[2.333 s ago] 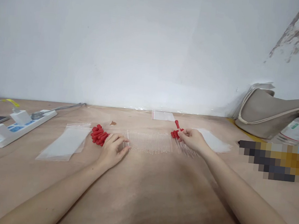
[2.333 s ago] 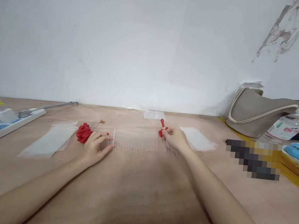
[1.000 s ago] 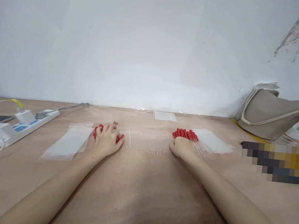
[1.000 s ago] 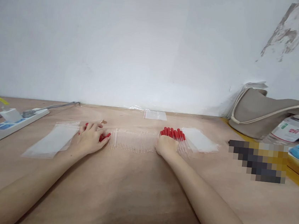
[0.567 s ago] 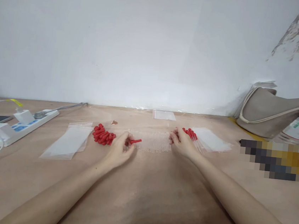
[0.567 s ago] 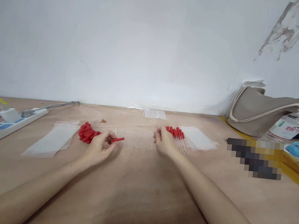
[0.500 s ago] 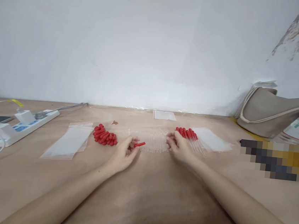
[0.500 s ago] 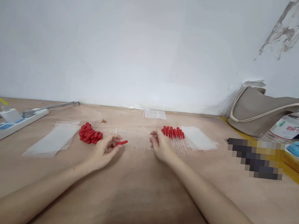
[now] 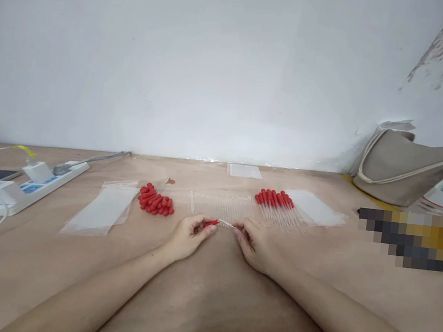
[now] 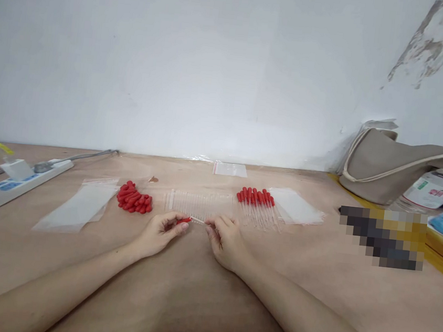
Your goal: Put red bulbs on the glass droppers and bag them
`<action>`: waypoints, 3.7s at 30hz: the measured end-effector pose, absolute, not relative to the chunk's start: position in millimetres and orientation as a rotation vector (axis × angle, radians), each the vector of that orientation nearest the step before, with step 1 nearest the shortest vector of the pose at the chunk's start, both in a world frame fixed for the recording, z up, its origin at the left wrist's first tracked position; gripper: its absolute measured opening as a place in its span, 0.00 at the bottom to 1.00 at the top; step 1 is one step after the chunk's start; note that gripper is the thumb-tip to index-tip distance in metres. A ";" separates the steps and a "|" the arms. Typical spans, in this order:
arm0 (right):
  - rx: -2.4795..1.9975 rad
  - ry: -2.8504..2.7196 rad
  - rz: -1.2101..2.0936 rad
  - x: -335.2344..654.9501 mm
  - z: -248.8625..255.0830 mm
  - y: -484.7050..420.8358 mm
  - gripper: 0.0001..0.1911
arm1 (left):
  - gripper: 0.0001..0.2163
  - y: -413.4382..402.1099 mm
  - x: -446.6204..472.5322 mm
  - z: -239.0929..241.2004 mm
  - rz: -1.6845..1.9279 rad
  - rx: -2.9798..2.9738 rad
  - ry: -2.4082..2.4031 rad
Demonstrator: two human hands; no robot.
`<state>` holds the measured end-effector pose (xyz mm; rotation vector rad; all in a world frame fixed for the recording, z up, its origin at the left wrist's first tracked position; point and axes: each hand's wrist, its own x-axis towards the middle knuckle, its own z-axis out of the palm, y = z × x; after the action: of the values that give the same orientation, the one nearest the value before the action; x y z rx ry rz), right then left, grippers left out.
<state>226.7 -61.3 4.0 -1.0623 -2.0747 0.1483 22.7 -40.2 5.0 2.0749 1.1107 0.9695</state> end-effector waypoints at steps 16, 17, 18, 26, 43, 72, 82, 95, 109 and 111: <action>-1.003 -2.157 0.325 228.0 1.1 -58.8 0.07 | 0.09 -38.1 20.4 3.7 1.057 2.118 1.032; -0.993 -2.165 0.326 228.1 0.7 -58.4 0.07 | 0.09 -38.3 20.1 4.4 1.058 2.130 1.025; -0.987 -2.173 0.324 228.1 0.3 -58.0 0.07 | 0.09 -38.6 19.7 5.1 1.057 2.137 1.020; -0.904 -2.275 0.184 231.8 0.0 -46.9 0.08 | 0.08 -45.3 16.6 10.4 0.960 2.199 0.923; -0.928 -2.384 -0.077 220.6 3.0 -53.4 0.13 | 0.08 -49.8 21.0 8.4 0.883 2.412 0.914; -1.891 -1.854 0.339 272.0 49.2 -1.6 0.16 | 0.07 -37.7 4.4 6.8 0.787 2.308 1.142; -2.157 -1.829 0.122 260.7 22.9 12.9 0.17 | 0.07 -37.7 5.4 8.7 0.783 2.312 1.159; -2.164 -1.850 0.269 251.2 27.9 9.1 0.13 | 0.10 -37.3 6.2 5.8 0.824 2.295 1.166; -2.080 -1.757 0.443 251.5 29.0 14.9 0.13 | 0.08 -20.3 -20.6 44.9 0.972 2.649 1.537; -2.018 -1.761 0.429 250.2 31.0 12.3 0.16 | 0.08 -10.2 -39.2 62.1 0.811 2.741 1.605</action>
<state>250.2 12.3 31.0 -2.0183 -1.7615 0.4289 -39.2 -10.2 62.1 2.7413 1.6049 0.8111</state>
